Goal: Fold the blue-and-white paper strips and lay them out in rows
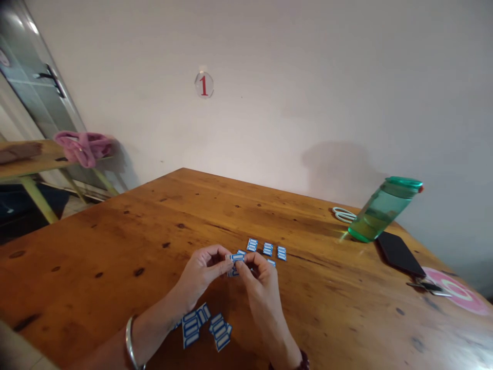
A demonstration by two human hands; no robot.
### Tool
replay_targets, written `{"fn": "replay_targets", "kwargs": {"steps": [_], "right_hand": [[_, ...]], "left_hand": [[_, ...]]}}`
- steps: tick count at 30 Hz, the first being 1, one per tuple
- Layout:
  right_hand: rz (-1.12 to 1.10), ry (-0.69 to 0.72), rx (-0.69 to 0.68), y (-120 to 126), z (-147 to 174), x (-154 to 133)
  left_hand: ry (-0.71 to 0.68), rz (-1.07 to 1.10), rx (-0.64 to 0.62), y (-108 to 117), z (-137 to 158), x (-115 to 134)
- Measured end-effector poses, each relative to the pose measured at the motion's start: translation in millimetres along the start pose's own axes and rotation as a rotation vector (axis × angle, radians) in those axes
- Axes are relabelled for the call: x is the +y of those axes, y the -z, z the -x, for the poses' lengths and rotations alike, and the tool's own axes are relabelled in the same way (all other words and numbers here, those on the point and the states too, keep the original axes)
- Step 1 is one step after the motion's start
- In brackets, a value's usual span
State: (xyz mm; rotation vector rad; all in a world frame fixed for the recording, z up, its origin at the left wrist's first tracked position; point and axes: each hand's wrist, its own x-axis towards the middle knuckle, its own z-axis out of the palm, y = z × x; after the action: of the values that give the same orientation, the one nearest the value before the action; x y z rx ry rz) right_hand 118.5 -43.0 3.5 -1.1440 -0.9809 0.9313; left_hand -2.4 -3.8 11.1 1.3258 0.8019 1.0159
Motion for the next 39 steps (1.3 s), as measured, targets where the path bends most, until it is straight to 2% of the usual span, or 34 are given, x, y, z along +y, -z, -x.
{"fn": "replay_targets", "kwargs": {"steps": [7, 9, 15, 21, 25, 29, 33, 39], "right_hand": [[0.393, 0.153, -0.039, 4.8, 1.3, 8.7], [0.441, 0.177, -0.044, 5.0, 1.2, 9.6], [0.288, 0.076, -0.120, 2.9, -1.0, 13.9], [0.257, 0.084, -0.055, 1.0, -1.6, 15.9], [0.460, 0.172, -0.072, 1.0, 0.6, 15.1], [0.678, 0.292, -0.155, -0.1, 6.6, 15.1], [0.877, 0.254, -0.264, -2.4, 11.6, 16.1], [1.149, 0.232, -0.367, -0.6, 8.3, 23.8]], "left_hand": [[-0.133, -0.403, -0.093, 9.4, -3.2, 0.7], [-0.155, -0.453, -0.097, 11.1, -3.8, -1.2], [-0.150, -0.344, -0.017, 11.2, -5.2, -3.8], [-0.128, -0.364, -0.068, 12.3, -7.6, -8.6], [-0.109, -0.555, -0.111, 19.3, -5.7, -7.1], [-0.128, -0.809, -0.052, 25.5, 8.9, 4.8], [-0.053, -0.920, -0.055, 25.7, 31.5, 9.7], [0.080, -0.985, -0.084, 24.4, 55.0, -9.9]]}}
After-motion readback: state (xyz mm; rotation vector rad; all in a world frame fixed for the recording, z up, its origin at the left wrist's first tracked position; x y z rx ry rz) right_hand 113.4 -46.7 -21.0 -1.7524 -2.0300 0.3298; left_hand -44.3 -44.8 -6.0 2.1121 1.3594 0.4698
